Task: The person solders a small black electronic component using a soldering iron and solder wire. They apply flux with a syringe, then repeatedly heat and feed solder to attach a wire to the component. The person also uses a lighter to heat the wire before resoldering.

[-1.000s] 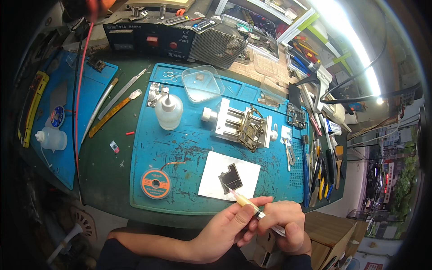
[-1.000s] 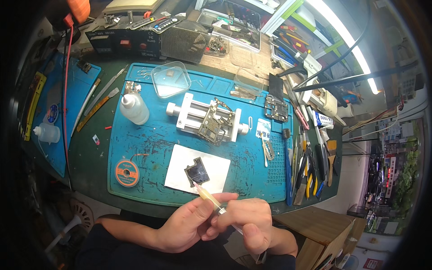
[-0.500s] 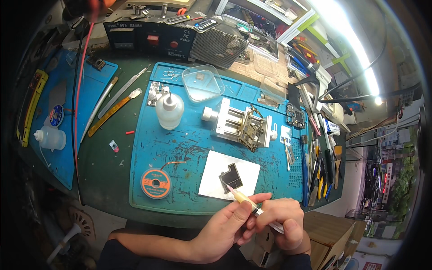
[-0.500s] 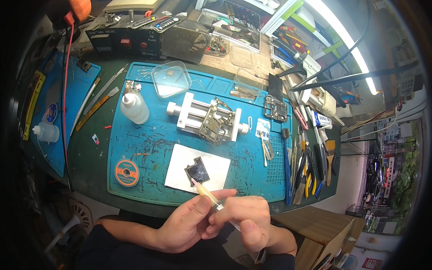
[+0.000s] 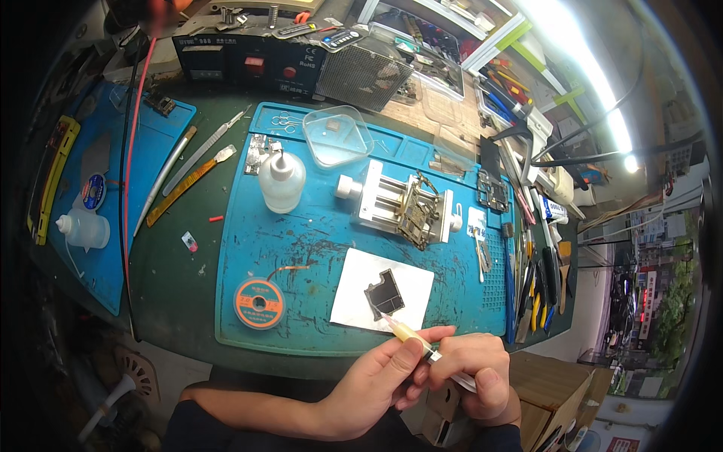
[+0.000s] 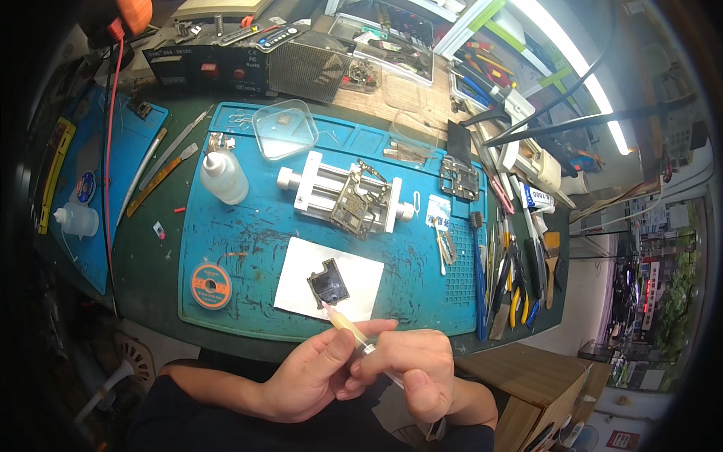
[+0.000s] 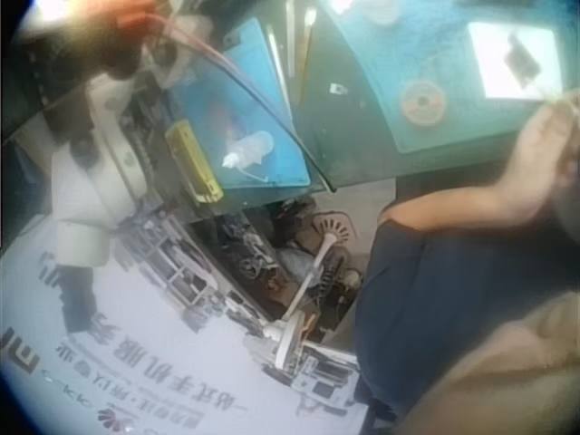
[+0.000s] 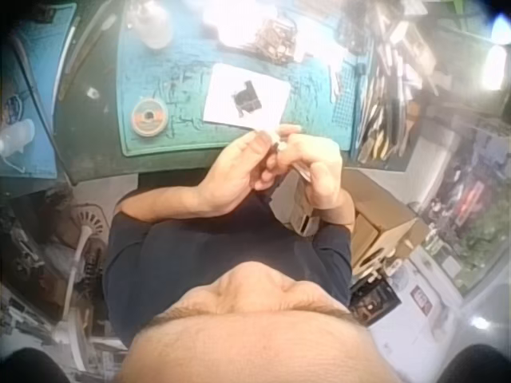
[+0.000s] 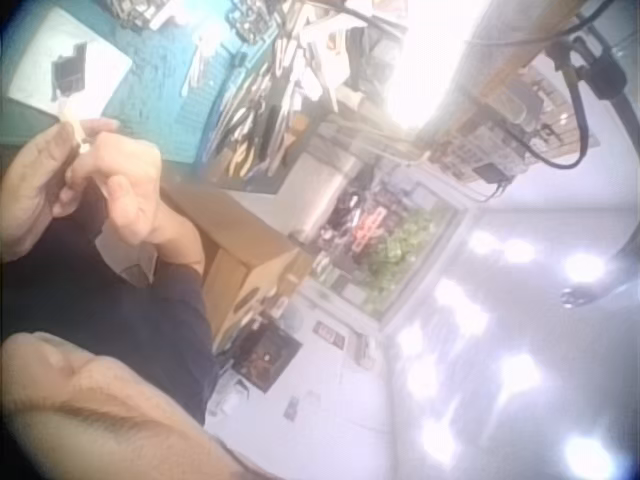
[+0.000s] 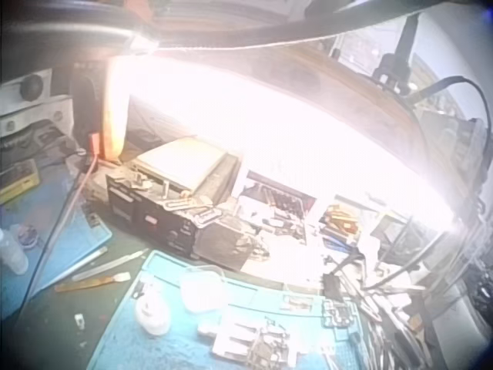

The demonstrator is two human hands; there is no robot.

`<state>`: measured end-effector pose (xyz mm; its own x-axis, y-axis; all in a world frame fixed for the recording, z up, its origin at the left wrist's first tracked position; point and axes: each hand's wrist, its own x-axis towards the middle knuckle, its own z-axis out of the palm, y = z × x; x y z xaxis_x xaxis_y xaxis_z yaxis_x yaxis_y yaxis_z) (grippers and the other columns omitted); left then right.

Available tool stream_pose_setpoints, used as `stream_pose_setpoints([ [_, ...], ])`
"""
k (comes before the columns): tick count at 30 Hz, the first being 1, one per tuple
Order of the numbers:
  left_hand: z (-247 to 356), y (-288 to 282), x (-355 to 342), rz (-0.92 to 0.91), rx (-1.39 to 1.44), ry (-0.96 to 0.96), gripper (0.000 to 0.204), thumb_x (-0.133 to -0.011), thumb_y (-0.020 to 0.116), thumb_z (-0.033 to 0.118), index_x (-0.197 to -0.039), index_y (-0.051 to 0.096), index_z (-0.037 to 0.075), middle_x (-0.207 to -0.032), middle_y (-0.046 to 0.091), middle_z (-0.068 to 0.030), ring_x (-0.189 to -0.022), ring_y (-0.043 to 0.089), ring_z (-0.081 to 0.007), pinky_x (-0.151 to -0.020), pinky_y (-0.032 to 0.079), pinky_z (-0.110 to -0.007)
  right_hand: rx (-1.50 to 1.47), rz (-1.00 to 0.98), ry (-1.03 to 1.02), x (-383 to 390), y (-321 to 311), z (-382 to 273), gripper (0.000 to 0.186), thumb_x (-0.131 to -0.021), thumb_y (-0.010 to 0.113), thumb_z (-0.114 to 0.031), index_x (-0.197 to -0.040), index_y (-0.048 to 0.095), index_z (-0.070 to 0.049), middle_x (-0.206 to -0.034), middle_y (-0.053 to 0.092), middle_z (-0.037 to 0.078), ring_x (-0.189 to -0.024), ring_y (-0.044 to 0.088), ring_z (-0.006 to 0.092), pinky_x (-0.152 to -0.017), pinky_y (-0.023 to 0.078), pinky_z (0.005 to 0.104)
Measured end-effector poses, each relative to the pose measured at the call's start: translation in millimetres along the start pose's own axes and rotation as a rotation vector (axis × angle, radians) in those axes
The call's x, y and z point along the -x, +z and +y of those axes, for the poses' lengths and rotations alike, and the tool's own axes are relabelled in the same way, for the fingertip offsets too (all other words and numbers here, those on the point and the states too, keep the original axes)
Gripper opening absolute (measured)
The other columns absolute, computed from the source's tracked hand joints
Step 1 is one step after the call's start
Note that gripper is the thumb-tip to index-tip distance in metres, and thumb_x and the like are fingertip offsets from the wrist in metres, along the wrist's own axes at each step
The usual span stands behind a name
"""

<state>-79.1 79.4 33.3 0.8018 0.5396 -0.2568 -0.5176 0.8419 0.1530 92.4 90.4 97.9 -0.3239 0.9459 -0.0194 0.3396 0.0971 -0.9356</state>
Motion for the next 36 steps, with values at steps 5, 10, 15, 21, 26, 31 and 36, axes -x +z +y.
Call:
stream_pose_setpoints([
  [5,-2.9,-1.0,1.3,-0.002,-0.014,-0.008,0.055,-0.114,0.040,0.042,-0.155,0.042,0.005,-0.091,0.047,0.0043,-0.076,0.044,-0.0050,-0.065,0.040,-0.021,0.004,0.008,0.002,3.5,0.3,0.3,0.071,-0.103,0.028,-0.053,-0.067,0.065,-0.006,-0.062,0.066,0.007,-0.055,0.064,0.0213,-0.053,0.046,0.0322],
  [10,-3.1,0.4,2.1,0.000,-0.033,-0.020,0.055,-0.113,0.041,0.041,-0.154,0.043,0.005,-0.092,0.046,0.0048,-0.076,0.042,-0.0050,-0.065,0.039,-0.020,0.011,0.021,-0.005,6.9,0.4,0.5,0.071,-0.104,0.028,-0.054,-0.066,0.065,-0.006,-0.060,0.064,0.007,-0.053,0.062,0.0212,-0.052,0.044,0.0323],
  [15,-4.7,1.3,3.0,0.008,-0.063,-0.035,0.054,-0.113,0.042,0.041,-0.154,0.044,0.006,-0.092,0.045,0.0049,-0.076,0.042,-0.0044,-0.065,0.038,-0.019,0.018,0.020,-0.011,10.3,-0.6,0.9,0.072,-0.104,0.028,-0.055,-0.066,0.065,-0.007,-0.059,0.062,0.006,-0.051,0.060,0.0206,-0.052,0.042,0.0326],
  [21,-5.7,2.4,3.5,0.012,-0.091,-0.048,0.054,-0.113,0.043,0.042,-0.153,0.046,0.006,-0.092,0.045,0.0055,-0.076,0.042,-0.0039,-0.065,0.038,-0.019,0.008,0.019,0.012,15.1,-2.3,-0.8,0.072,-0.104,0.028,-0.056,-0.067,0.065,-0.006,-0.059,0.061,0.006,-0.051,0.059,0.0202,-0.052,0.042,0.0322],
  [26,-6.7,4.1,3.1,0.029,-0.125,-0.056,0.053,-0.113,0.043,0.042,-0.152,0.047,0.006,-0.092,0.046,0.0058,-0.076,0.042,-0.0035,-0.065,0.038,-0.019,0.002,0.026,0.009,17.8,-3.4,0.3,0.072,-0.104,0.028,-0.056,-0.067,0.065,-0.006,-0.059,0.061,0.006,-0.051,0.059,0.0201,-0.051,0.042,0.0321],
  [31,-6.6,5.6,1.1,0.034,-0.147,-0.054,0.053,-0.113,0.043,0.042,-0.151,0.048,0.006,-0.091,0.046,0.0060,-0.075,0.042,-0.0034,-0.065,0.038,-0.019,0.001,0.025,0.013,20.6,-5.8,1.6,0.073,-0.104,0.028,-0.056,-0.068,0.066,-0.005,-0.059,0.061,0.007,-0.051,0.059,0.0200,-0.051,0.042,0.0322],
  [36,-7.8,5.6,-1.8,0.033,-0.149,-0.066,0.053,-0.113,0.043,0.042,-0.152,0.047,0.006,-0.091,0.046,0.0061,-0.075,0.042,-0.0034,-0.065,0.038,-0.019,-0.001,0.041,0.008,21.7,-7.0,2.1,0.073,-0.104,0.028,-0.056,-0.069,0.066,-0.005,-0.059,0.061,0.007,-0.051,0.058,0.0199,-0.051,0.042,0.0322],
])
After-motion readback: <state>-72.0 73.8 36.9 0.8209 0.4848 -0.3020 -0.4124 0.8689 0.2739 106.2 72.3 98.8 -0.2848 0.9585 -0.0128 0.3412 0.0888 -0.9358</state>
